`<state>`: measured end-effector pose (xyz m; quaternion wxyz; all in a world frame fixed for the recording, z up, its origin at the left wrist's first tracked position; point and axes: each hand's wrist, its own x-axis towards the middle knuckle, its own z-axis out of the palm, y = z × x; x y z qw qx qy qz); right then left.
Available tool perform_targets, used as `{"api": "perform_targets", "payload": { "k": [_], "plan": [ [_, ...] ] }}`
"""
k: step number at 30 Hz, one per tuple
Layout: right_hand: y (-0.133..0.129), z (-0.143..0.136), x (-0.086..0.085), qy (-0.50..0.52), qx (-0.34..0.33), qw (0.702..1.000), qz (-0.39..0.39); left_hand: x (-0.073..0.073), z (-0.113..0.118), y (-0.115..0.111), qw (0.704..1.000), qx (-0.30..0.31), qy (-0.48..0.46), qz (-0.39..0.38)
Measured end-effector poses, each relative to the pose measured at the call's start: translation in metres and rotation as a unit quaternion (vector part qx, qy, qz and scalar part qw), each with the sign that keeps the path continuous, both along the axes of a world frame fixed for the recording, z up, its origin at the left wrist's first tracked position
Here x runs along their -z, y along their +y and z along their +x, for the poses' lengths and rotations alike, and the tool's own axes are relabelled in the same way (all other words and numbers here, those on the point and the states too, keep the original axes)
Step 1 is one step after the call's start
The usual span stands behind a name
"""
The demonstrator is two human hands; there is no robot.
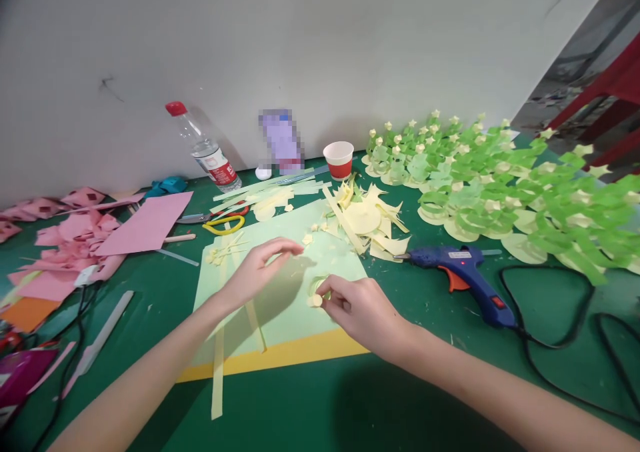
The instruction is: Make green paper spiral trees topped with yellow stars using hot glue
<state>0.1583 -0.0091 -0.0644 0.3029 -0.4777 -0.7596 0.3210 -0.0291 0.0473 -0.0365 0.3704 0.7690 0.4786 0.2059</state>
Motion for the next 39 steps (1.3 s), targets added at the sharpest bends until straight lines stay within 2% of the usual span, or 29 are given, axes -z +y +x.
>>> {"api": "perform_targets", "payload": {
  "k": [3,4,6,10,14,19,24,32,36,39],
  "plan": [
    [0.000,0.000,0.000,-0.010,-0.001,1.000,-0.001,-0.015,-0.040,-0.010,0.997,0.057,0.060,0.006],
    [0.000,0.000,0.000,-0.012,-0.002,1.000,-0.001,-0.020,-0.053,-0.012,0.991,0.094,0.091,-0.002],
    [0.000,0.001,0.000,-0.011,-0.003,1.000,0.000,-0.029,-0.076,-0.016,0.955,0.195,0.222,0.011],
    [-0.001,0.002,-0.001,-0.008,-0.001,1.000,0.006,-0.031,-0.099,-0.021,0.904,0.234,0.358,0.020],
    [0.000,0.004,-0.002,-0.014,0.001,1.000,-0.002,-0.025,-0.095,-0.020,0.887,0.265,0.377,0.022],
    [0.000,0.004,-0.003,-0.016,0.001,1.000,0.001,-0.030,-0.081,-0.022,0.879,0.330,0.342,0.029],
    [0.000,0.003,-0.002,-0.014,0.003,1.000,0.005,-0.028,-0.078,-0.021,0.878,0.357,0.317,0.031],
    [-0.001,0.003,-0.002,-0.014,0.005,1.000,0.020,-0.031,-0.076,-0.031,0.919,0.319,0.226,-0.054],
    [-0.002,0.004,-0.003,-0.012,0.007,1.000,0.011,-0.033,-0.077,-0.041,0.909,0.333,0.239,-0.076],
    [-0.001,0.003,-0.004,-0.007,0.008,1.000,0.005,-0.031,-0.081,-0.043,0.901,0.339,0.266,-0.054]
  ]
}}
